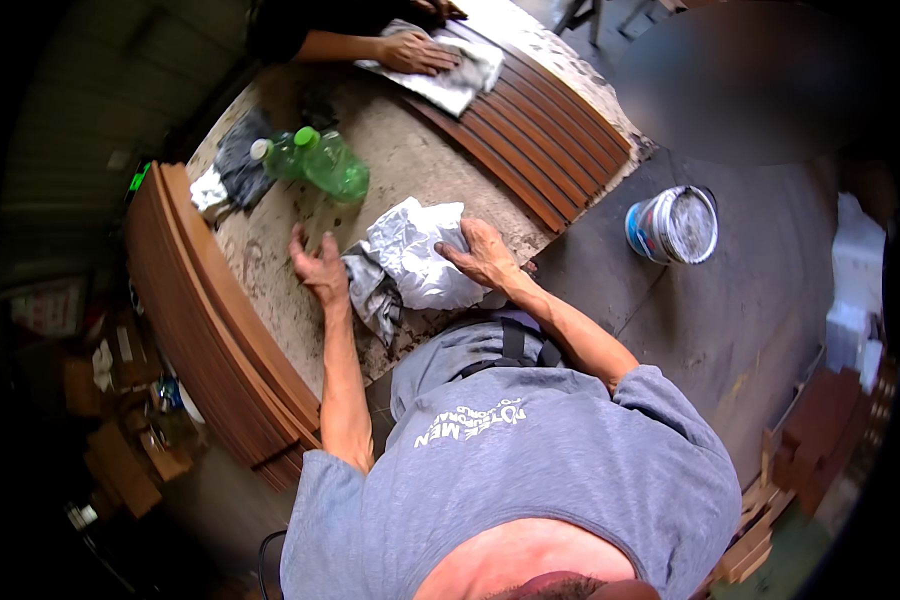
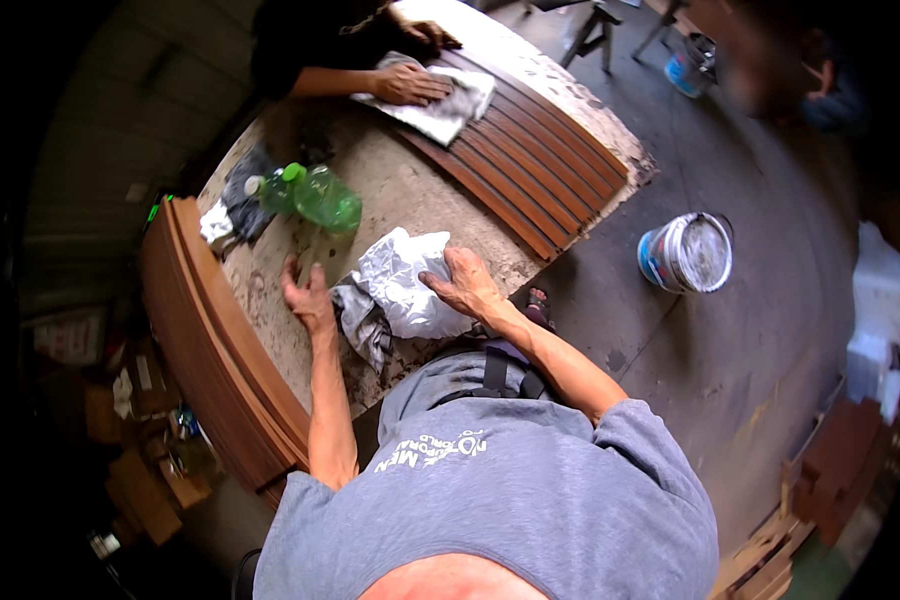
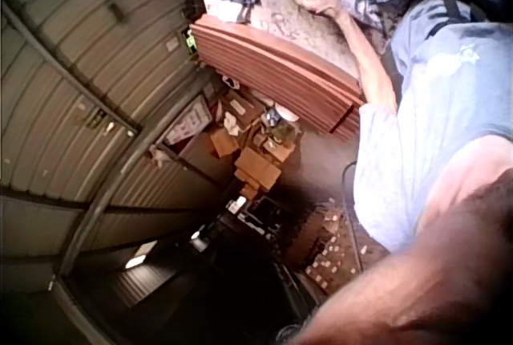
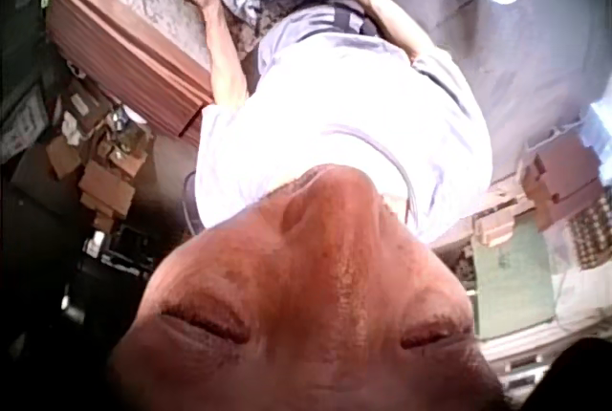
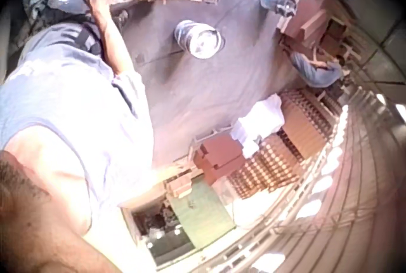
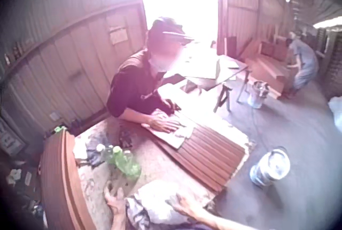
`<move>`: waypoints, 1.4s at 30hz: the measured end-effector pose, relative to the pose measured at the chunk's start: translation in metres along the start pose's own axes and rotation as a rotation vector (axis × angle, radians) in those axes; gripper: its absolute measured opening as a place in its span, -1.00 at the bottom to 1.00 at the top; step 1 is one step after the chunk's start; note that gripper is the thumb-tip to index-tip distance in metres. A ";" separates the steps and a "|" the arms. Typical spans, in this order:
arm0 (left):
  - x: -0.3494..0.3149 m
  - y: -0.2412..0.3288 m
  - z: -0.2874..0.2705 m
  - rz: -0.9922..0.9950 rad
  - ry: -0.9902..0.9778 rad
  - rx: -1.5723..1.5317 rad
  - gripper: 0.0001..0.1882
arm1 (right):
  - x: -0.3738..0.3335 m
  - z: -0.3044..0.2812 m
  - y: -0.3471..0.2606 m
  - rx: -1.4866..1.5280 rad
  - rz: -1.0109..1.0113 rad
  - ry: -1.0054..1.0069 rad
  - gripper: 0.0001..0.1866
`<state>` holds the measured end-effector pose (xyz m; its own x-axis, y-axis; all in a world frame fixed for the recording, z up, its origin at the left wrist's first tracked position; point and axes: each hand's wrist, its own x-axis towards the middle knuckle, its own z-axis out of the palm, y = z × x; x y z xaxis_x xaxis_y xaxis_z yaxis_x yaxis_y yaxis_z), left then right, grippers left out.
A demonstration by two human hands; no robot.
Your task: The person wipes wooden panels with cloths alongside a coworker on a workbench, unfolds a white sheet by hand, and cleans additional panels.
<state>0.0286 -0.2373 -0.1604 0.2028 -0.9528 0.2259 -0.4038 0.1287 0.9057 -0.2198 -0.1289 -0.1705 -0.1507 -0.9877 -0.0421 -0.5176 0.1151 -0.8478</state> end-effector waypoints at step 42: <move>0.024 -0.074 -0.019 0.037 0.031 0.099 -0.48 | -0.015 -0.011 0.035 -0.311 -0.186 0.502 -0.82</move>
<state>0.0802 -0.2646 -0.2153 0.2129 -0.9387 0.2710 -0.4976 0.1345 0.8569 -0.2453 -0.1092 -0.1935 -0.3731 -0.8323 0.4100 -0.7833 0.0458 -0.6199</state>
